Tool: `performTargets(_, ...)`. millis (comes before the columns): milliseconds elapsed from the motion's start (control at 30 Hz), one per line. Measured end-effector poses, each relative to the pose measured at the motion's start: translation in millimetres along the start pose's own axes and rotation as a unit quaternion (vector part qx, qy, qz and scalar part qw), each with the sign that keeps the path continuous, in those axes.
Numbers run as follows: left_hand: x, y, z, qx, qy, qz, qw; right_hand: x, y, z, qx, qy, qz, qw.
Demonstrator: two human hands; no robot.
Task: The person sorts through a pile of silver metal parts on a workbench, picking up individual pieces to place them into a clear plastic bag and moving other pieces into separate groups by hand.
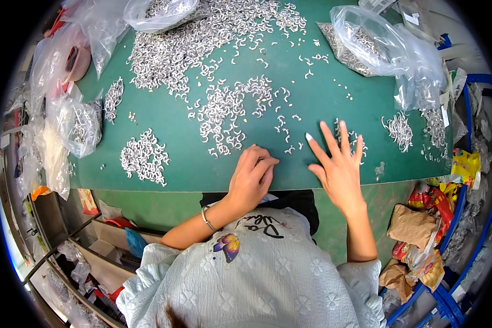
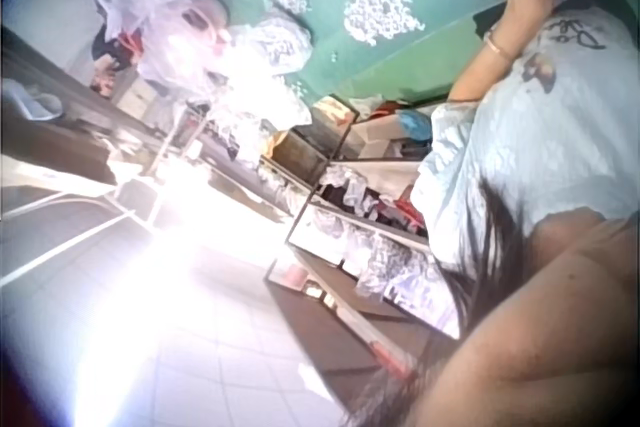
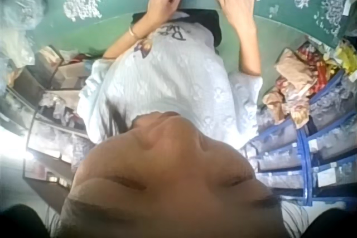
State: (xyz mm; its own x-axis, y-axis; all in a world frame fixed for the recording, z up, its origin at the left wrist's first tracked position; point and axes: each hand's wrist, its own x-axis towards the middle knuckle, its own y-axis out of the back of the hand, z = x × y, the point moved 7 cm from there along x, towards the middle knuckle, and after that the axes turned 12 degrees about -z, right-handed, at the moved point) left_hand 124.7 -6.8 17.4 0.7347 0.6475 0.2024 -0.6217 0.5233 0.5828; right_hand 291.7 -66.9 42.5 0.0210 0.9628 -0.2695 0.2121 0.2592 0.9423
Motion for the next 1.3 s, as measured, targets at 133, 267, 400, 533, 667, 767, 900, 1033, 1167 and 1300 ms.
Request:
performTargets(133, -1.3, -0.1, -1.3, -0.008, -0.001, 0.006, 1.000, -21.9, -10.8, -13.9, 0.020, 0.003, -0.059, 0.998)
performTargets(267, -1.6, 1.1, -0.9, -0.013, -0.010, -0.006, 1.000, -23.1, -27.2, -45.3, 0.073, 0.056, -0.078, 0.993)
performTargets(400, 0.3, 2.4, 4.7, 0.015, -0.021, -0.029, 0.999, -2.7, -13.4, -36.8, 0.114, 0.056, 0.003, 0.992)
performTargets(533, 2.6, -4.8, 14.3, 0.076, -0.046, -0.092, 0.992, 35.0, -1.1, -25.0, 0.095, 0.046, 0.076, 0.991)
performTargets(667, -4.9, -11.0, 8.7, 0.087, -0.073, -0.104, 0.988, 41.1, -10.2, -34.9, 0.090, 0.084, 0.041, 0.992)
performTargets(767, -5.0, -9.4, 6.1, 0.066, -0.058, -0.091, 0.992, 23.5, -13.6, -40.6, 0.113, 0.108, 0.009, 0.988)
performTargets(900, -2.4, -6.6, 8.5, 0.066, -0.054, -0.087, 0.993, 29.3, -4.5, -39.1, 0.129, 0.101, 0.058, 0.985)
performTargets(1033, -0.7, -5.0, 8.7, 0.048, -0.067, -0.067, 0.994, 45.5, -12.8, -34.3, 0.085, 0.073, 0.061, 0.992)
performTargets(1167, -2.8, -4.6, 6.1, 0.052, -0.063, -0.048, 0.996, 27.8, -20.1, -44.4, 0.110, 0.124, 0.028, 0.986)
performTargets(1300, -3.6, -5.0, 5.4, 0.063, -0.057, -0.047, 0.995, 39.0, -5.3, -49.6, 0.122, 0.166, 0.023, 0.978)
